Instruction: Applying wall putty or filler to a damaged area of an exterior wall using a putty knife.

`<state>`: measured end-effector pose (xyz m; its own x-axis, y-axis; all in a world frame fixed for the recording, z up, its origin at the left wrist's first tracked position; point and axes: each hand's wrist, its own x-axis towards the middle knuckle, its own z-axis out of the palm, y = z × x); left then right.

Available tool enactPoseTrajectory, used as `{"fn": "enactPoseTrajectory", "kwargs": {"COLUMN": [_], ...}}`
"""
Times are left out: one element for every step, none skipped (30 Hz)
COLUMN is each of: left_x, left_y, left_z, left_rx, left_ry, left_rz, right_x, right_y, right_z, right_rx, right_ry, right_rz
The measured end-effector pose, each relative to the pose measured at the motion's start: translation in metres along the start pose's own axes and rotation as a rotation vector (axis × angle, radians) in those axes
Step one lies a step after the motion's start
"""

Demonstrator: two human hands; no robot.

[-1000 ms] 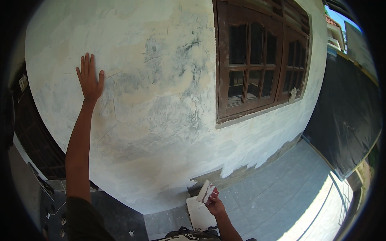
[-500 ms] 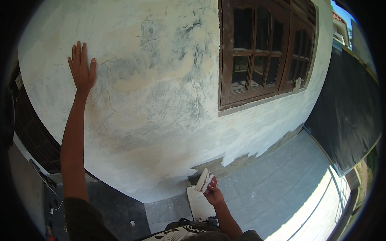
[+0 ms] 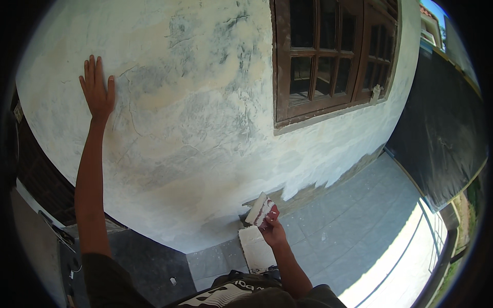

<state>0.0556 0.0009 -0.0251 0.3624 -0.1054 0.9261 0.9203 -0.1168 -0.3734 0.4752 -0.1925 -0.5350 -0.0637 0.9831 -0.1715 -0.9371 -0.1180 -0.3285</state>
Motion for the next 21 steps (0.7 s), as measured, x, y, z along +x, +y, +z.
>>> {"fn": "enactPoseTrajectory", "kwargs": {"left_x": [-0.003,-0.005,-0.008,-0.011,-0.013,-0.013,-0.015,-0.015,-0.015,-0.014,-0.014,-0.016,-0.016,-0.016,-0.016,-0.016,-0.015,-0.015,-0.016,-0.017,-0.018], "left_y": [-0.001,0.0,0.0,0.001,0.002,0.002,0.002,0.0,-0.001,0.001,0.003,0.002,-0.001,0.002,0.003,0.002,0.002,0.004,-0.004,-0.004,-0.004], "left_z": [-0.002,-0.002,-0.002,0.0,-0.001,-0.003,-0.003,-0.004,-0.003,-0.002,-0.001,-0.001,-0.004,-0.001,0.0,-0.001,0.001,0.003,-0.002,-0.001,0.0], "left_rx": [-0.005,-0.017,0.0,0.014,0.001,-0.007,-0.019,-0.001,-0.008,-0.014,-0.016,-0.019,-0.014,-0.036,-0.049,-0.048,-0.046,-0.045,-0.029,-0.019,-0.011], "left_ry": [-0.008,-0.008,-0.012,-0.016,-0.018,-0.017,-0.015,-0.019,-0.019,-0.013,-0.011,-0.01,-0.019,-0.003,0.01,0.005,0.012,0.019,0.011,0.016,0.022], "left_rz": [0.006,0.009,0.023,0.035,0.038,0.041,0.041,0.044,0.046,0.046,0.047,0.043,0.046,0.045,0.046,0.042,0.052,0.06,0.065,0.065,0.065], "right_x": [0.004,0.013,0.024,0.035,0.048,0.059,0.07,0.078,0.089,0.102,0.115,0.119,0.121,0.128,0.137,0.149,0.162,0.172,0.181,0.185,0.187], "right_y": [-0.007,-0.016,-0.027,-0.039,-0.051,-0.064,-0.077,-0.089,-0.101,-0.116,-0.127,-0.133,-0.136,-0.147,-0.155,-0.158,-0.16,-0.161,-0.151,-0.146,-0.141], "right_z": [0.025,0.047,0.069,0.091,0.115,0.146,0.178,0.212,0.243,0.266,0.286,0.313,0.339,0.354,0.364,0.368,0.368,0.363,0.358,0.346,0.333], "right_rx": [-0.022,-0.036,-0.05,-0.083,-0.118,-0.171,-0.23,-0.269,-0.31,-0.521,-0.737,-0.895,-1.049,-1.174,-1.294,-1.299,-1.434,-1.574,-1.559,-1.596,-1.633], "right_ry": [-0.014,-0.046,-0.078,-0.133,-0.188,-0.225,-0.258,-0.264,-0.27,-0.237,-0.198,-0.228,-0.264,-0.319,-0.386,-0.389,-0.408,-0.427,-0.44,-0.454,-0.467], "right_rz": [-0.048,-0.108,-0.167,-0.26,-0.351,-0.469,-0.588,-0.695,-0.806,-1.023,-1.23,-1.449,-1.66,-1.824,-1.982,-1.976,-2.021,-2.06,-2.053,-2.013,-1.974]}}
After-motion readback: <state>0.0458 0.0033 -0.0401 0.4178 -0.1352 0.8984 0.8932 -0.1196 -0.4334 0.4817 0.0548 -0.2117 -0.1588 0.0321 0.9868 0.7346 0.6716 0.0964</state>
